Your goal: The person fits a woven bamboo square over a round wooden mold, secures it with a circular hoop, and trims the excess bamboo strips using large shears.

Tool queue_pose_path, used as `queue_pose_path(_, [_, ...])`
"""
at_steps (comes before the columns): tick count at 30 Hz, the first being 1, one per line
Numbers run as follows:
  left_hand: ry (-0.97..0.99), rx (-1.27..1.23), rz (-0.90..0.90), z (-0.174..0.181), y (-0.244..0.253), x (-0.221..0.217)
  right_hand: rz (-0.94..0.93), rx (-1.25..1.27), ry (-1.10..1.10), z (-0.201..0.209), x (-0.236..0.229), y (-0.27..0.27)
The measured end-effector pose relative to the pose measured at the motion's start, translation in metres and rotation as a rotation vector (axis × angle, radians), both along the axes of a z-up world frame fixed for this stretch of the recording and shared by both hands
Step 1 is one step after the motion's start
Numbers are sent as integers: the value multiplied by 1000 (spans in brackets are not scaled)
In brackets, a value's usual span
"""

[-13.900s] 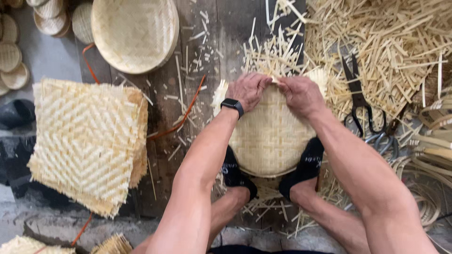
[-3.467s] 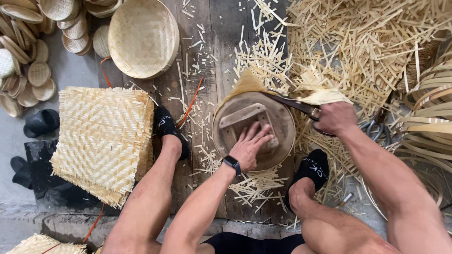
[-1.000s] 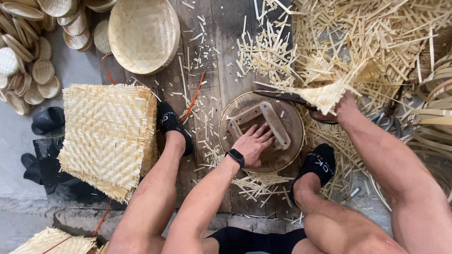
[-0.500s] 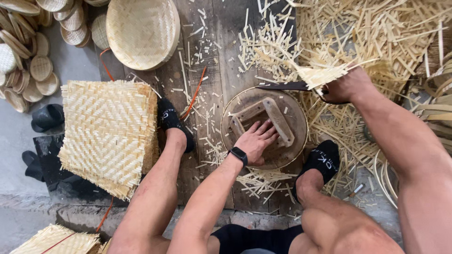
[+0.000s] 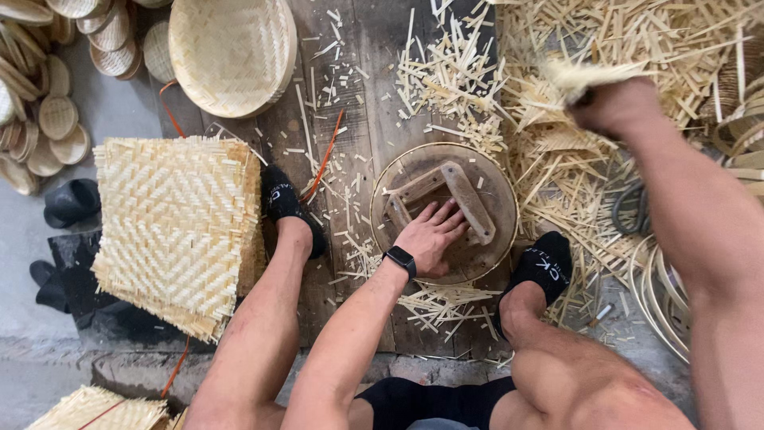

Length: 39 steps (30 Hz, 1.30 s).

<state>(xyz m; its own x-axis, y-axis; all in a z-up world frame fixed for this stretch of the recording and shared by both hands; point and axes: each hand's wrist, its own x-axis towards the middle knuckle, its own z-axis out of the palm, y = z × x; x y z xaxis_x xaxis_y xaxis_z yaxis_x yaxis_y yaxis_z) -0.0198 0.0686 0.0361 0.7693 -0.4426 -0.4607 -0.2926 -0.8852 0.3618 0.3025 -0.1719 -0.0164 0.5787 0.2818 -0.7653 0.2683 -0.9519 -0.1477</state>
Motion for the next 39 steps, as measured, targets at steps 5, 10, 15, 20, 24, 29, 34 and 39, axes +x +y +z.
queue_pose_path(5, [-42, -216, 239, 6, 8, 17, -599, 82, 69, -41, -23, -76])
queue_pose_path(10, [-288, -380, 580, -20, 21, 90, -339, -126, -142, -66, -94, -112])
queue_pose_path(15, [-247, -247, 511, -42, 21, 164, -368, 240, -278, -19, -161, -66])
queue_pose_path(20, [325, -132, 742, -51, 11, 186, -978, 588, 469, -11, -205, -6])
queue_pose_path(24, [270, -185, 749, -68, 12, 183, -1097, 712, 515, -36, -208, -12])
queue_pose_path(29, [173, -202, 826, -76, 6, 175, -1058, 791, 407, -52, -217, -16])
queue_pose_path(34, [177, -211, 839, -67, 7, 172, -1047, 653, 235, -37, -225, -2])
queue_pose_path(39, [79, -367, 850, -86, 38, 163, -777, 625, 163, -30, -237, -13])
